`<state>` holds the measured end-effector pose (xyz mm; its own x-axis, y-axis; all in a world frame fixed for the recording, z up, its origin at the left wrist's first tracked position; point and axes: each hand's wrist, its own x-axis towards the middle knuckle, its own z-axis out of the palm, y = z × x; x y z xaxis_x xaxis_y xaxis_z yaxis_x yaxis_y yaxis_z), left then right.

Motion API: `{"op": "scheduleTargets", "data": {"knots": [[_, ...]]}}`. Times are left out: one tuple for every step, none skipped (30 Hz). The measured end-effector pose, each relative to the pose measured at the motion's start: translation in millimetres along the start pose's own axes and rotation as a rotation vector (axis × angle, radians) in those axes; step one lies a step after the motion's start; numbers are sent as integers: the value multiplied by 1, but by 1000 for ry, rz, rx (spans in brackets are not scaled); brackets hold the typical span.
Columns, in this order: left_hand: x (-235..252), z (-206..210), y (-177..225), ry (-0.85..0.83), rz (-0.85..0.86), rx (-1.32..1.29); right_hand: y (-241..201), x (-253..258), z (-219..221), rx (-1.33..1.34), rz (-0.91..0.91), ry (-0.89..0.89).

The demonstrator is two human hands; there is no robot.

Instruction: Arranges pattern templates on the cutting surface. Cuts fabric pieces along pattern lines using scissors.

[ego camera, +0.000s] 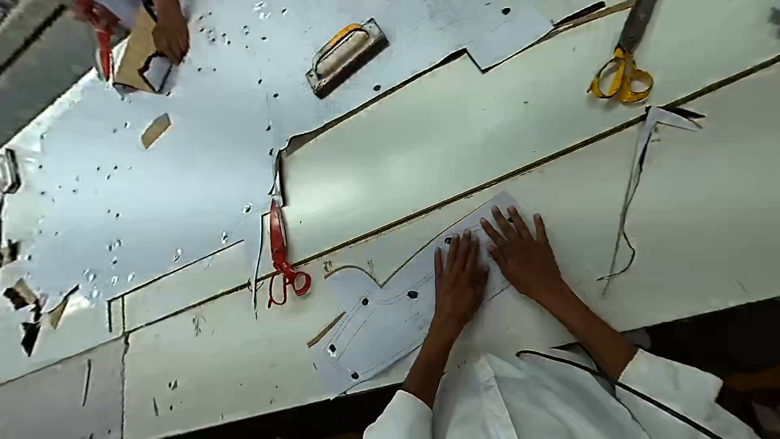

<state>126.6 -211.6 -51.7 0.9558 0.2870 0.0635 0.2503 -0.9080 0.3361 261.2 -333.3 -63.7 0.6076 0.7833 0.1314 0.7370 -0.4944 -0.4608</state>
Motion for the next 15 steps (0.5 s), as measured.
{"op": "scheduleTargets", "data": {"knots": [[-9,2,-8,-10,-40,18,3,0,4,-28,2,-15],[-20,2,-18,-8,-92,35,6,0,5,-56,1,-26],[-34,-1,-30,-5,-163,52,8,0,5,-80,-7,-34],[-52,-5,-43,11,-241,76,8,-1,5,-95,-17,-38],[-70,-11,-58,30,-330,110,9,-1,6,-108,-20,-36],[-90,-18,-76,52,-424,142,9,0,6,-116,-18,-36],[-111,-24,-94,103,-497,181,10,0,7,-119,-19,-30],[-131,-31,-110,149,-567,212,10,0,8,-118,-19,-27],[-149,-38,-123,180,-648,229,11,0,8,-120,-24,-30],[-164,-44,-133,219,-721,240,12,0,7,-128,-27,-39],[-177,-49,-141,258,-781,250,12,1,6,-131,-29,-45],[-188,-54,-147,303,-825,271,13,2,6,-129,-33,-52],[-198,-59,-150,346,-864,284,13,2,6,-117,-28,-60],[-208,-65,-151,386,-910,273,13,2,5,-104,-24,-64],[-217,-72,-153,423,-956,240,13,3,4,-97,-19,-77]]}}
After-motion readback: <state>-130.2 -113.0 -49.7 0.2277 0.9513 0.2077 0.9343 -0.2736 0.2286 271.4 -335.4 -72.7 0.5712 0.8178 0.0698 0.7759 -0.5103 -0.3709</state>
